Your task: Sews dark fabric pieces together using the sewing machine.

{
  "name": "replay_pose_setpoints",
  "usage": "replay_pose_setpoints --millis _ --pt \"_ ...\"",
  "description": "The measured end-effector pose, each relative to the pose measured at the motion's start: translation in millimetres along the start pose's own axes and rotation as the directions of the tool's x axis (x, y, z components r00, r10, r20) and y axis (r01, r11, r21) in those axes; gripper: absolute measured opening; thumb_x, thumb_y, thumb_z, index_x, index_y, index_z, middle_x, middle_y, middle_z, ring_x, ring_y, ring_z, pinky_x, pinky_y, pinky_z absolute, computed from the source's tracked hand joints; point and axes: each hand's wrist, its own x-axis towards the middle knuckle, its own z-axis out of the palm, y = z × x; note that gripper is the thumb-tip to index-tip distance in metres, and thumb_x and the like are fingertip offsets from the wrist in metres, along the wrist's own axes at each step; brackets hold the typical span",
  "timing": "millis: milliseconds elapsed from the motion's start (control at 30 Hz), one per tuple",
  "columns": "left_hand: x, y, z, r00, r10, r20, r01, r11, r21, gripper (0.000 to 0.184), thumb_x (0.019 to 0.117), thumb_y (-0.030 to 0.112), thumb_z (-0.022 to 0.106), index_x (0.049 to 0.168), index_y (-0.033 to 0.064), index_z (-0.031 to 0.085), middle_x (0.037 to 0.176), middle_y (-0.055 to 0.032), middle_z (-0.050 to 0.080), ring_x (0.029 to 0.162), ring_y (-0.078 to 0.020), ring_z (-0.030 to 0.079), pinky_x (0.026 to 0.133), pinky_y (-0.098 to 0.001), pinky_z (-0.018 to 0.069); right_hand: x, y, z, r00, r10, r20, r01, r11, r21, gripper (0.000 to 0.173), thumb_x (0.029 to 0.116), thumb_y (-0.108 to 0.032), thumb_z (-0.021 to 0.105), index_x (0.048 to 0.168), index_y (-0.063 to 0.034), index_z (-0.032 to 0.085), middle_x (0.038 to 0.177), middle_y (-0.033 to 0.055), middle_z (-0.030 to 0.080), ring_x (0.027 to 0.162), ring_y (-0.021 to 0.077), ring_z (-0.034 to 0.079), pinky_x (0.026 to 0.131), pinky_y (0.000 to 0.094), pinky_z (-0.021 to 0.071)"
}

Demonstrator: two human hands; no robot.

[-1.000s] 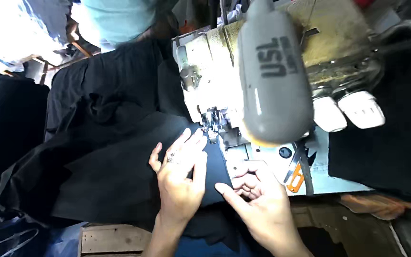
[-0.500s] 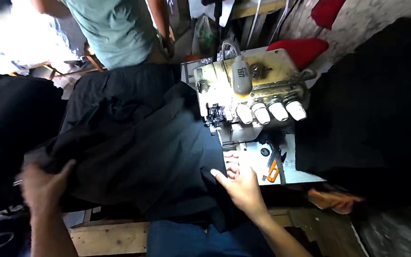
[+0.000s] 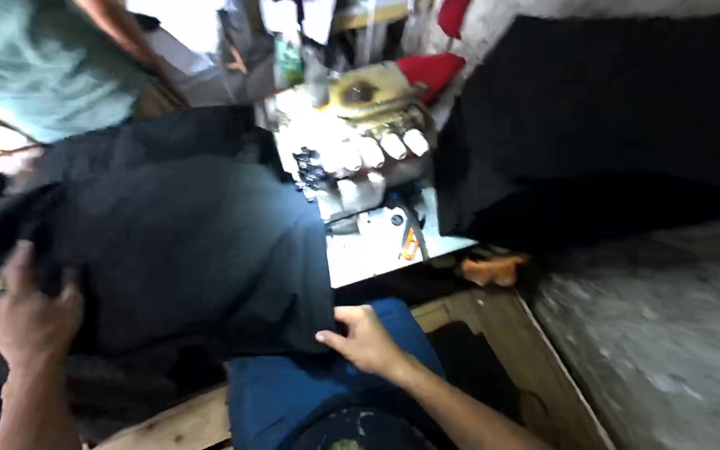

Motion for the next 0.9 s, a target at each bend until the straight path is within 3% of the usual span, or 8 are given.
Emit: replay_pose_setpoints --millis 100,167,233,300,400,500,600,900 --pt "-34.9 -7.0 42.5 0.995 0.093 -0.026 -0.095 0.993 -0.074 0.050 0.1102 0.037 0.040 0.141 0.0007 0.057 0.140 -0.0257 0.058 0.132 -0.0407 0.055 0.110 -0.0614 0.0415 -20.8 3.6 -31.8 0.996 0.043 0.082 -0.020 0.966 -0.257 0.023 0.0991 -0.018 0.065 0.110 0.0003 0.073 0.101 0.0146 0.074 0.094 0.0238 0.072 0.090 0.0412 0.0577" --pt "-76.7 85.0 27.2 0.957 0.236 -0.168 -0.269 0.938 -0.219 0.044 0.1088 0.029 0.049 0.127 -0.0085 0.062 0.125 -0.0291 0.064 0.119 -0.0343 0.064 0.105 -0.0480 0.0496 -31.1 5.3 -61.8 0.979 -0.105 -0.174 0.044 0.945 -0.324 0.020 0.0984 -0.019 0.065 0.108 -0.0046 0.077 0.096 0.0074 0.075 0.084 0.0137 0.073 0.079 0.0303 0.0615" --pt "-129.4 213.5 22.0 0.879 0.438 -0.189 -0.476 0.780 -0.406 0.029 0.1013 0.020 0.059 0.106 -0.0064 0.070 0.106 -0.0241 0.070 0.104 -0.0287 0.069 0.093 -0.0430 0.0538 -29.9 0.7 -95.4 0.855 -0.270 -0.443 0.050 0.893 -0.448 0.017 0.0975 -0.021 0.067 0.102 -0.0084 0.078 0.093 0.0026 0.075 0.079 0.0066 0.070 0.072 0.0229 0.0606" --pt "-164.5 302.9 57.8 0.774 0.632 -0.046 -0.531 0.608 -0.591 0.020 0.0971 0.019 0.064 0.108 0.0105 0.078 0.113 -0.0062 0.075 0.107 -0.0158 0.070 0.095 -0.0347 0.0561 -21.7 -0.7 -121.3 0.757 -0.361 -0.544 0.025 0.848 -0.529 0.015 0.0957 -0.020 0.069 0.102 -0.0098 0.078 0.093 0.0024 0.073 0.077 0.0044 0.068 0.067 0.0187 0.0578" --pt "-179.9 366.8 123.6 0.657 0.745 0.113 -0.483 0.531 -0.696 0.025 0.0982 0.012 0.064 0.121 0.0083 0.073 0.122 -0.0094 0.071 0.104 -0.0203 0.072 0.089 -0.0383 0.0594 -8.5 15.8 -129.1 0.791 -0.322 -0.520 -0.016 0.838 -0.545 0.020 0.0926 -0.015 0.070 0.110 -0.0088 0.077 0.101 0.0071 0.071 0.080 0.0084 0.067 0.071 0.0213 0.0578" --pt "-172.6 394.8 152.8 0.668 0.721 0.186 -0.480 0.608 -0.632 0.027 0.1001 0.007 0.056 0.121 0.0069 0.072 0.115 -0.0117 0.070 0.101 -0.0234 0.070 0.089 -0.0384 0.0576 5.7 35.7 -123.8 0.760 -0.306 -0.573 -0.046 0.855 -0.517 0.027 0.0918 -0.010 0.068 0.118 -0.0067 0.077 0.102 0.0096 0.069 0.078 0.0114 0.066 0.070 0.0238 0.0578" --pt "-159.4 409.7 154.3 0.685 0.691 0.232 -0.499 0.676 -0.542 0.030 0.0974 0.003 0.053 0.118 0.0079 0.074 0.110 -0.0135 0.071 0.093 -0.0275 0.071 0.081 -0.0426 0.0581 18.9 39.7 -125.7 0.690 -0.374 -0.619 -0.041 0.835 -0.549 0.021 0.0942 -0.008 0.065 0.110 -0.0052 0.078 0.096 0.0099 0.070 0.075 0.0125 0.066 0.069 0.0228 0.0571" --pt "-134.6 432.7 149.4 0.662 0.674 0.328 -0.511 0.726 -0.460 0.029 0.1019 0.017 0.052 0.121 0.0106 0.073 0.119 -0.0123 0.071 0.116 -0.0294 0.065 0.101 -0.0459 0.0503 40.9 23.5 -129.7 0.704 -0.299 -0.645 -0.163 0.815 -0.556 0.020 0.0884 0.000 0.067 0.107 -0.0010 0.076 0.096 0.0147 0.073 0.079 0.0261 0.073 0.071 0.0411 0.0612"
